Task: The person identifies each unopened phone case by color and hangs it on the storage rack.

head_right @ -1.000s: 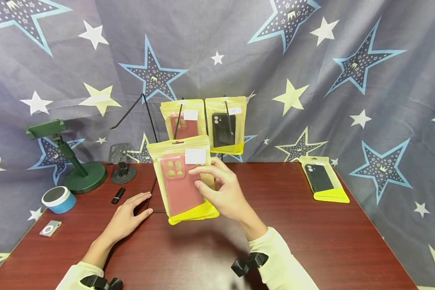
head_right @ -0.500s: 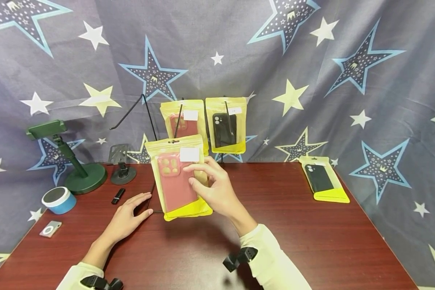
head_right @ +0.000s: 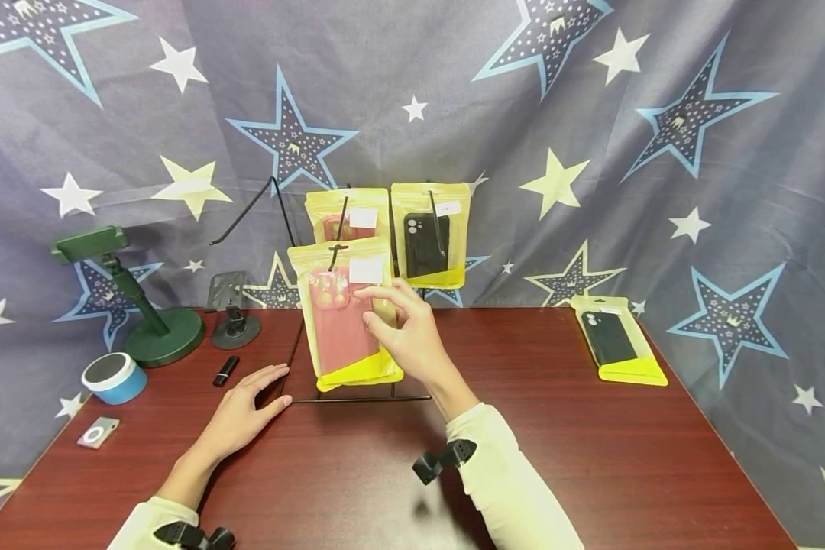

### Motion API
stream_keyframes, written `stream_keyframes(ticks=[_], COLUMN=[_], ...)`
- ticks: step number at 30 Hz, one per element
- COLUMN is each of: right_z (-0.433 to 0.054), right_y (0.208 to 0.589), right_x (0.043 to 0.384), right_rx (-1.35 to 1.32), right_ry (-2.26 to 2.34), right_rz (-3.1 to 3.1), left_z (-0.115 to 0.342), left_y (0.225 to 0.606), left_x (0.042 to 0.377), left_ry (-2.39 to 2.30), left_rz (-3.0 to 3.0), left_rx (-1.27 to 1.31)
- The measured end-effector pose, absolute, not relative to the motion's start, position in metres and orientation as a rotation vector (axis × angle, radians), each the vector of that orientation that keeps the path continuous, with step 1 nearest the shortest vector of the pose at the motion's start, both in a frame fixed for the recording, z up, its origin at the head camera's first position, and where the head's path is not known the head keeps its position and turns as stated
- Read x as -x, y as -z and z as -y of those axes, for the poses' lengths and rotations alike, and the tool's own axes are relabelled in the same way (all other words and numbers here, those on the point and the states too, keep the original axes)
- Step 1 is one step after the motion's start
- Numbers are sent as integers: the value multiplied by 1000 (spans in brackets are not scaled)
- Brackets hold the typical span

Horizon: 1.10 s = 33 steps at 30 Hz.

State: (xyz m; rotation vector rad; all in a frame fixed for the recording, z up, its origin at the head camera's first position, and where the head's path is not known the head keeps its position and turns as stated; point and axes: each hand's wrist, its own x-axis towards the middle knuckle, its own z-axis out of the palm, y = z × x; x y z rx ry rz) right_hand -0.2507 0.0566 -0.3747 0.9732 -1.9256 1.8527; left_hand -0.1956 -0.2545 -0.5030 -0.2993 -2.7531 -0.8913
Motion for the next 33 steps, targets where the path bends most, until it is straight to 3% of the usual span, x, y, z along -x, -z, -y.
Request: stream_keyframes(ticks=[21,33], right_z=[-39,-30], right_y=[366,340], right_x=[311,308], right_rx=[-785,-697], right_ry=[-1852,-1798], right_rz=[1956,2015], left_z=[253,253], left_y=[502,503], left_x=[197,195], left_ry=[901,893], left_rz=[2747,2745], left_rx=[314,310])
